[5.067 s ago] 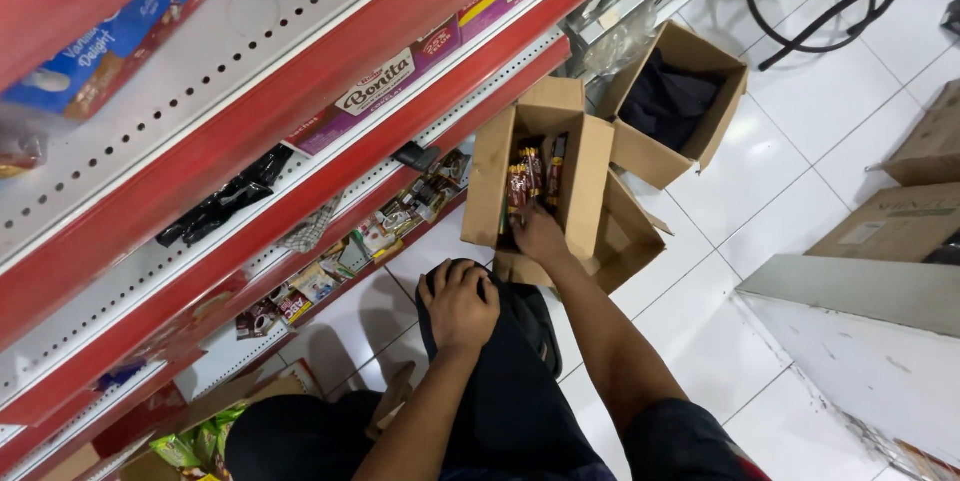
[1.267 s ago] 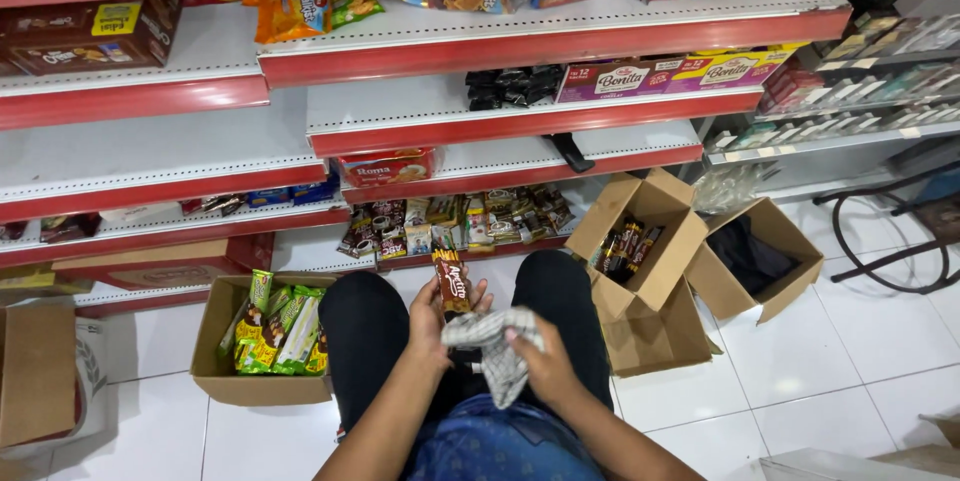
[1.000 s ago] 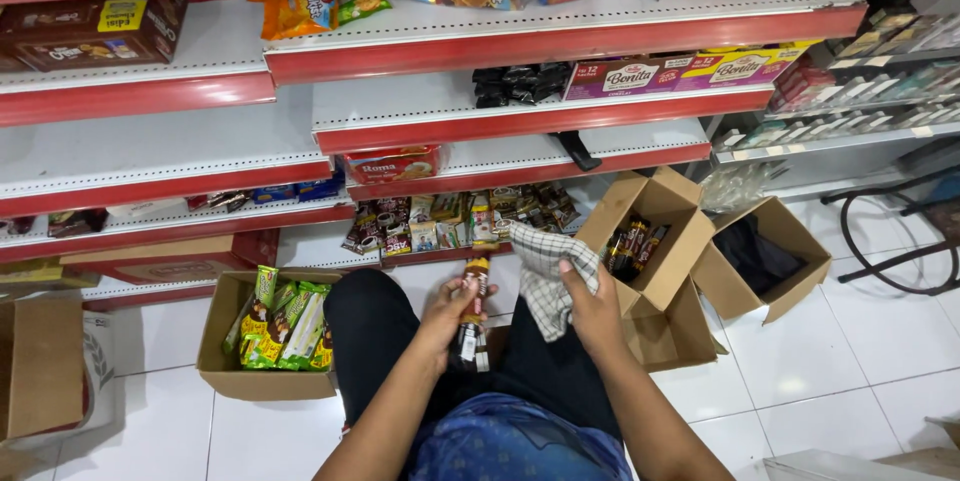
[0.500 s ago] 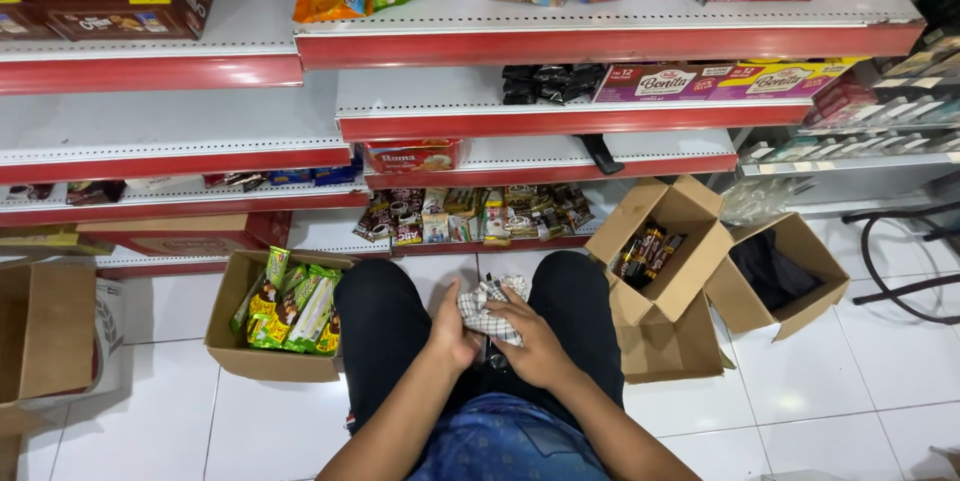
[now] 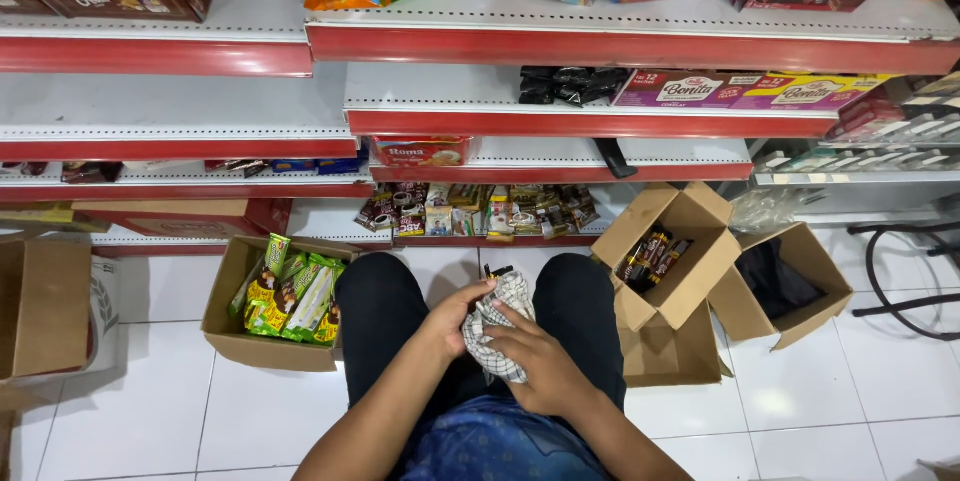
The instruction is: The person sits on the floor of a store snack aisle, takes wrapped snack bars out of cardboard boxes, wipes some bars with a checkered cloth, scans a bar with a handheld barcode scanner, and places the bars onto the lower shelf, arranging them with the other stocked items.
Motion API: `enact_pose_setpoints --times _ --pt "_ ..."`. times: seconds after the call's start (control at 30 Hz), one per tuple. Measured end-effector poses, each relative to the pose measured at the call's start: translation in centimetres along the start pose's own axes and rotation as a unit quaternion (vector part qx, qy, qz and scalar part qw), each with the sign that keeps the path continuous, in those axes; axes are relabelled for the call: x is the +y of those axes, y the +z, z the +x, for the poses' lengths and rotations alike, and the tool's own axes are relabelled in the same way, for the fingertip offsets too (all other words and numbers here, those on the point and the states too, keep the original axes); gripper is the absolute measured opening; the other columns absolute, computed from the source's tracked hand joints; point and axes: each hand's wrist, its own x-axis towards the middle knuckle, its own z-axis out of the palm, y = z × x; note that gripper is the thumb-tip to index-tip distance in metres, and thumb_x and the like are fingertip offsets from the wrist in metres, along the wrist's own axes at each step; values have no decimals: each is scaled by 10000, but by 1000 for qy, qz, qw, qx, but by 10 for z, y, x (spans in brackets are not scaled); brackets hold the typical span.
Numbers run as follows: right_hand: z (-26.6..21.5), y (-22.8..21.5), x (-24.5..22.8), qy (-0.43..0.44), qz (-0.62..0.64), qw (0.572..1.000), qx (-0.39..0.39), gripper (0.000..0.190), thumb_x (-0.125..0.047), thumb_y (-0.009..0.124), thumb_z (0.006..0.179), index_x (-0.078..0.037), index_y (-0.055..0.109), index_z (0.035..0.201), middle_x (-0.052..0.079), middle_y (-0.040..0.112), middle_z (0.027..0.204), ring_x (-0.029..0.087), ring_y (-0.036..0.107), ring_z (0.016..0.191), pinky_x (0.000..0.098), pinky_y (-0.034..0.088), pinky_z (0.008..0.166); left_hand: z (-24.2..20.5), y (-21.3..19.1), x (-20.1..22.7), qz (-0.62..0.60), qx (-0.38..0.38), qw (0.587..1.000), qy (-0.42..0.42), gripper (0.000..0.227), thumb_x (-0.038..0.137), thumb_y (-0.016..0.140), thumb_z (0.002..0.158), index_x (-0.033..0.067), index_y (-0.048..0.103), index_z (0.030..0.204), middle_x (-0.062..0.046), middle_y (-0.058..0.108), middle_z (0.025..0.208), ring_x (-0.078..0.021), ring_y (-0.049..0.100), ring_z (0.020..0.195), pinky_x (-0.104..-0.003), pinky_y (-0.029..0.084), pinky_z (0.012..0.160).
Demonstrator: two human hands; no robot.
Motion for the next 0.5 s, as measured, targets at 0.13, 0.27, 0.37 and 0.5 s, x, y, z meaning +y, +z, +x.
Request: enact_pose_setpoints --times 0.13,0.27,0.37,0.5 --pt "-1 -3 0 -29 -3 1000 11 367 1 722 760 14 706 1126 179 686 1324 396 409 1500 514 386 1182 15 -10 15 25 12 997 74 341 175 775 906 49 636 1191 -125 693 1090 -239 690 939 -379 627 808" --pt "-9 -1 10 -65 52 997 4 391 -13 693 705 23 697 1094 188 728 1244 413 469 1458 503 454 1138 5 -7 42 23 99 988 117 345 193 748 877 88 603 1173 -76 687 1049 -208 675 906 -437 620 753" --pt "-22 15 65 32 182 982 49 306 -75 703 812 19 699 1103 183 749 1154 342 620 1235 439 523 1028 20 -31 52 26 146 972 180 356 201 747 919 83 575 1207 -88 680 1055 -211 674 902 -421 629 749" --pt "15 5 129 327 401 825 229 292 -194 635 986 0 673 1201 85 742 1019 164 686 919 293 551 835 4 -30 68 -32 240 935 257 408 177 647 939 159 406 1268 -189 689 1033 -325 722 831 -475 613 688"
